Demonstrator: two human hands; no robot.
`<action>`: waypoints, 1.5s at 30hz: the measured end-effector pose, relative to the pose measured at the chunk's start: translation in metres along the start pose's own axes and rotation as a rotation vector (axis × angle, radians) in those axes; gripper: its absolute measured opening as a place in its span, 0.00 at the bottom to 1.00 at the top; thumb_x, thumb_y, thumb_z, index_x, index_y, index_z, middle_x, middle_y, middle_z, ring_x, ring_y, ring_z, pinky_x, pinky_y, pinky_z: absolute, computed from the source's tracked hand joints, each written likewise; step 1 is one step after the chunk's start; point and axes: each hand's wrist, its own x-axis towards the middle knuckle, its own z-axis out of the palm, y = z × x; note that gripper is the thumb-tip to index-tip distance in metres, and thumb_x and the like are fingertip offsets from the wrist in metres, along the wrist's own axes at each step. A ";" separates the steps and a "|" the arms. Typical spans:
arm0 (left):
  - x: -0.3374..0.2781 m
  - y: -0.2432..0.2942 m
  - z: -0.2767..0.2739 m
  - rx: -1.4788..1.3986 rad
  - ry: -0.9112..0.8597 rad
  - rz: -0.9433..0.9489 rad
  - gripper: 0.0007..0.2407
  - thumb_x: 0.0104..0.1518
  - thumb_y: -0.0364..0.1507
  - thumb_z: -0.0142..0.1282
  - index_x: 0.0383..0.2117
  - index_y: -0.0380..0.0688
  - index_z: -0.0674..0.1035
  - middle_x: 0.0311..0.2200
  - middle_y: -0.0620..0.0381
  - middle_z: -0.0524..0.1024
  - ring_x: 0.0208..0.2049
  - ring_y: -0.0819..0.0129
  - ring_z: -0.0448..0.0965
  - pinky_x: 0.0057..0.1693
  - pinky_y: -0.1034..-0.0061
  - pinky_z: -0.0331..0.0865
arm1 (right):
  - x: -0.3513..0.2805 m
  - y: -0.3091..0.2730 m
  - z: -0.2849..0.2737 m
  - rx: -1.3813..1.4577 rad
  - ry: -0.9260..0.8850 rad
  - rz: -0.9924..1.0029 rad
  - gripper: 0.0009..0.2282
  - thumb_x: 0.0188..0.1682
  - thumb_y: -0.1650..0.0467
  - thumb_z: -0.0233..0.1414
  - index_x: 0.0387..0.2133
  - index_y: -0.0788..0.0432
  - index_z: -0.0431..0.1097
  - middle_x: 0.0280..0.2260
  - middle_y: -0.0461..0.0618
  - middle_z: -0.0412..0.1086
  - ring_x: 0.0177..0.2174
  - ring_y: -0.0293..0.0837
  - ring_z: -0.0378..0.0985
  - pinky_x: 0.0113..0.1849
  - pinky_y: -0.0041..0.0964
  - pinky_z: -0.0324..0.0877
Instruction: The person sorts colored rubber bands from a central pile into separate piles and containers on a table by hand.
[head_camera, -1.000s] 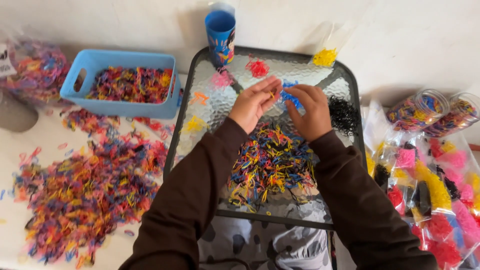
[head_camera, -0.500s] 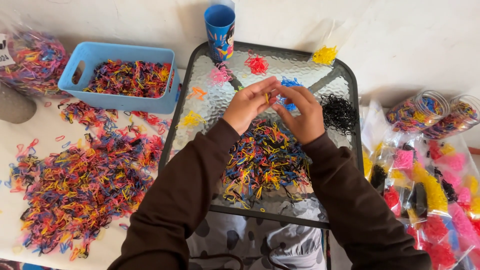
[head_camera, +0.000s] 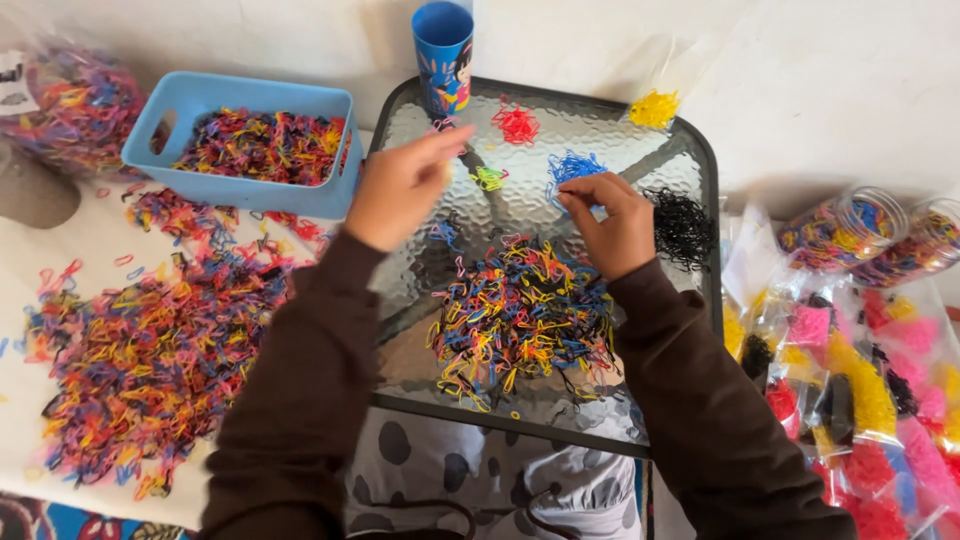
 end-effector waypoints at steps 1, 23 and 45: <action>-0.008 -0.002 -0.012 0.006 0.004 -0.004 0.23 0.58 0.17 0.49 0.59 0.58 0.78 0.53 0.59 0.80 0.56 0.63 0.77 0.59 0.73 0.71 | 0.000 0.001 0.000 0.008 -0.003 -0.002 0.05 0.49 0.77 0.64 0.35 0.56 0.81 0.29 0.48 0.76 0.28 0.49 0.82 0.35 0.39 0.76; -0.045 -0.061 -0.005 0.699 -0.168 -0.161 0.12 0.55 0.26 0.54 0.43 0.57 0.84 0.43 0.53 0.80 0.47 0.50 0.81 0.52 0.58 0.76 | -0.006 0.003 -0.002 0.078 -0.191 0.148 0.06 0.50 0.78 0.62 0.38 0.58 0.80 0.28 0.51 0.78 0.30 0.47 0.82 0.36 0.40 0.77; 0.023 -0.004 0.086 0.414 -0.657 -0.180 0.11 0.55 0.36 0.49 0.36 0.53 0.84 0.28 0.56 0.85 0.38 0.52 0.85 0.53 0.59 0.75 | -0.001 0.001 -0.016 -0.070 -0.371 0.218 0.07 0.43 0.70 0.65 0.36 0.50 0.83 0.24 0.52 0.79 0.25 0.53 0.81 0.30 0.47 0.74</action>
